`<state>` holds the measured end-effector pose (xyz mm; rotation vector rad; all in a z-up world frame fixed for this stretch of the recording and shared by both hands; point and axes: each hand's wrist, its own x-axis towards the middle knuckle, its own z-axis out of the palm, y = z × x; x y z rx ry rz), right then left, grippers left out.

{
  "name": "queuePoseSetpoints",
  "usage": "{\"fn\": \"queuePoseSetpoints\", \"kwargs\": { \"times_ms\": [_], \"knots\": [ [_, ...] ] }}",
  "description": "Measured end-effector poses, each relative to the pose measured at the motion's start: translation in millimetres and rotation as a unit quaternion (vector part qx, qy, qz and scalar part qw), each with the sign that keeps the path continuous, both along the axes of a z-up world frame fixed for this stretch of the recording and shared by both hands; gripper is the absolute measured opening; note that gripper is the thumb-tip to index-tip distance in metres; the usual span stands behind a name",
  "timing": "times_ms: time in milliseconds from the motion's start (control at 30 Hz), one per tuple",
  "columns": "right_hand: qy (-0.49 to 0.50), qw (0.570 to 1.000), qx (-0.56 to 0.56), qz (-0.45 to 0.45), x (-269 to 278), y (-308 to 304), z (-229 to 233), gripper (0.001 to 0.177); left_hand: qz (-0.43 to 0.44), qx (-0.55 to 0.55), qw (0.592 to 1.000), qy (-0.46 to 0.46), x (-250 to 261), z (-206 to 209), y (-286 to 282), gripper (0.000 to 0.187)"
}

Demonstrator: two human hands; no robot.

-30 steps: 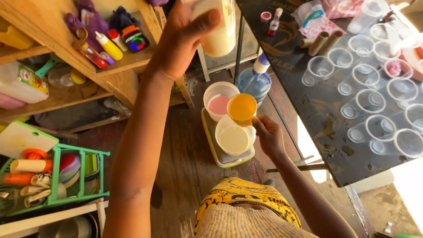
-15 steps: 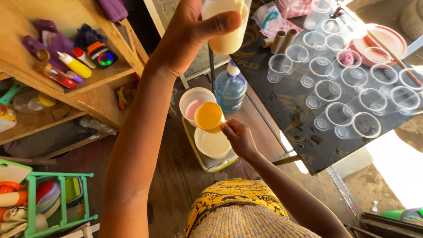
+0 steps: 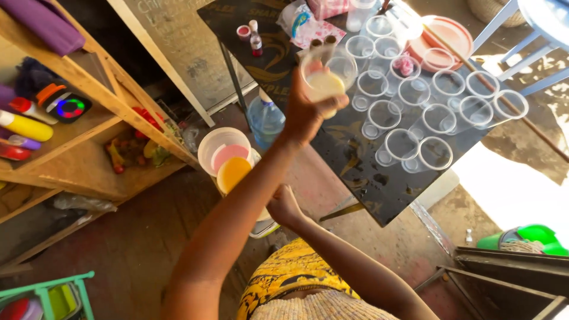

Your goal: The person is unbagging and arranging a large number of clear plastic serving cups into a grid on a table.

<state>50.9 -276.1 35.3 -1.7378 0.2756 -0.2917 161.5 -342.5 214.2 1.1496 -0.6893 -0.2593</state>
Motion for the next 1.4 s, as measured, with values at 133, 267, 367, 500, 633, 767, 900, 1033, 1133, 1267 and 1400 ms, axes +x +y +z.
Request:
{"fn": "queuePoseSetpoints", "kwargs": {
  "times_ms": [133,267,367,500,633,767,900,1033,1133,1267,1400],
  "knots": [
    [-0.011,1.0,0.002,-0.012,2,-7,-23,0.03,0.047,0.047,0.985,0.157,-13,-90,-58,0.085],
    [-0.019,0.999,0.016,-0.043,1,-10,-40,0.025,0.098,0.161,0.961,0.202,-34,-126,-74,0.089],
    [-0.032,0.998,0.02,-0.056,15,-16,-50,0.023,0.12,0.188,0.957,0.187,-36,-163,-85,0.087],
    [-0.046,0.997,0.027,-0.048,29,-12,-67,0.022,0.147,0.233,0.947,0.162,-41,-199,-86,0.088],
    [-0.053,0.997,0.037,-0.037,27,-7,-89,0.024,0.151,0.237,0.949,0.144,-51,-201,-93,0.088],
    [-0.008,0.999,0.026,-0.034,17,0,-105,0.025,0.173,0.196,0.944,0.202,-78,-200,-88,0.104],
    [-0.025,0.996,0.082,0.017,8,-21,-58,0.019,0.158,0.231,0.901,0.331,-148,-191,-80,0.087],
    [-0.027,0.996,0.079,0.019,4,-26,-56,0.019,0.066,0.266,0.948,0.158,-166,-197,-106,0.088],
    [0.04,0.998,0.036,0.033,5,-28,-64,0.021,0.034,0.298,0.954,0.001,-161,-215,-122,0.08],
    [0.027,0.999,0.02,0.041,4,-30,-66,0.026,0.032,0.279,0.959,-0.035,-158,-228,-129,0.091],
    [0.047,0.997,0.049,0.026,5,-32,-65,0.026,0.076,0.246,0.964,-0.059,-153,-231,-132,0.082]
  ]
}}
